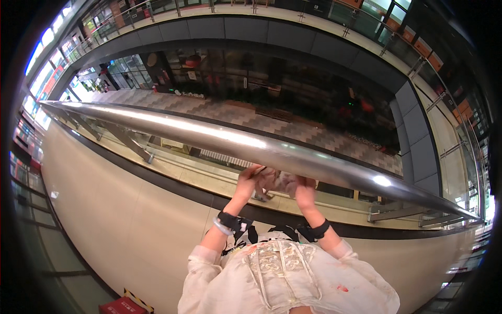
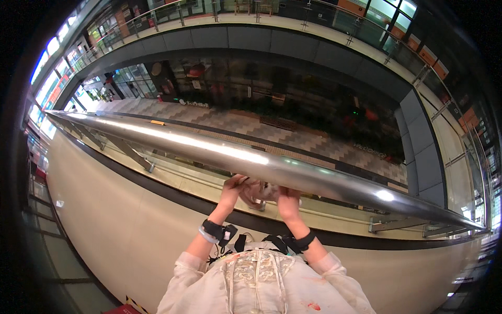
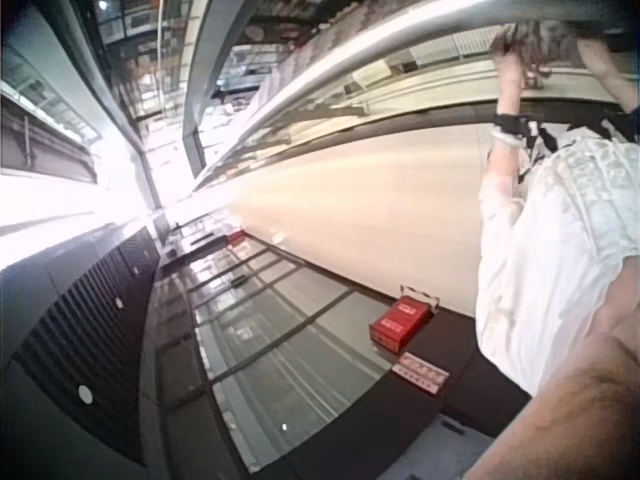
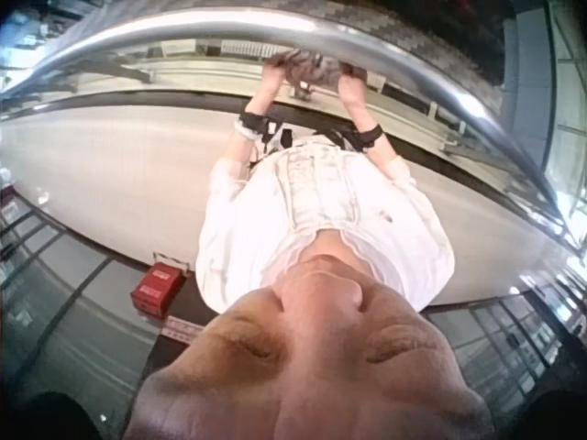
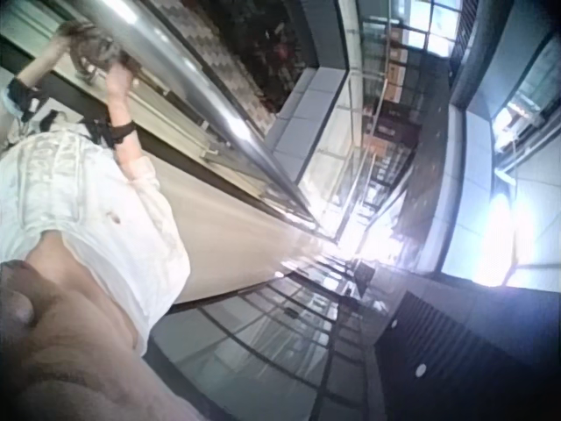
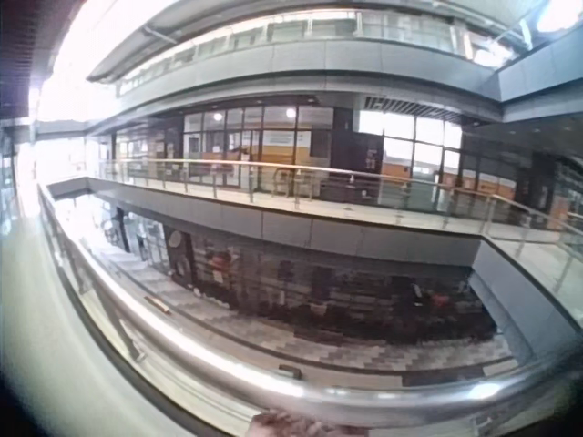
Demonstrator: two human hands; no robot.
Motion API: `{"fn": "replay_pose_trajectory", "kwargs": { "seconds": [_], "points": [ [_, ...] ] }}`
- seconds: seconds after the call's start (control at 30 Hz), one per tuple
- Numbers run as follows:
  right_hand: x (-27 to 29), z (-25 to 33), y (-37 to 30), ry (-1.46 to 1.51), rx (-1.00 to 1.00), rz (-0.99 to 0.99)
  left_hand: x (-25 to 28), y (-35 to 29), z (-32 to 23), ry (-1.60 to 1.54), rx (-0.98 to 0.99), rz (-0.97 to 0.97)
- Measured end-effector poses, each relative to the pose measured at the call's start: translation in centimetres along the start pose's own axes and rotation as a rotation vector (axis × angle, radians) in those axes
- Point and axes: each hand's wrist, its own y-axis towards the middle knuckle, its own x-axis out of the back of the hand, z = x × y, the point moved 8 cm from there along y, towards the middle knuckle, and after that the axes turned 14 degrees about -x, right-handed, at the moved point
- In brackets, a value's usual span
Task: The person wipes the metal handrail of a shopping mall walkway using a cloth, cleaning both the top and the sides of the bar while moving along the length of the railing.
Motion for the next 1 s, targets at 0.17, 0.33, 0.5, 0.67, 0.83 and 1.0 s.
{"fn": "replay_pose_trajectory", "kwargs": {
  "seconds": [0.17, 0.33, 0.5, 0.67, 0.83, 1.0],
  "points": [
    [-5.3, 1.4, 0.6, 0.110, -0.060, 0.081, 3.2, -1.0, -1.9, -0.152, -0.120, -0.154],
    [-7.3, 2.0, -0.1, 0.159, -0.272, 0.316, 4.2, -1.7, -0.1, -0.129, 0.021, -0.245],
    [-7.1, 1.6, -0.7, 0.404, -0.420, 0.413, 3.7, -2.1, -0.7, 0.020, -0.012, -0.247],
    [-9.0, 0.1, 0.0, 0.698, -0.563, 0.535, 3.0, -1.8, -1.5, -0.049, -0.040, -0.252],
    [-9.6, -0.6, -1.7, 0.465, -0.456, 0.464, 2.2, -0.6, -0.7, 0.072, -0.232, -0.213],
    [-6.9, -2.3, -4.9, 0.510, -0.618, 0.632, 0.8, 2.7, -0.6, 0.458, -0.365, -0.176]
  ]
}}
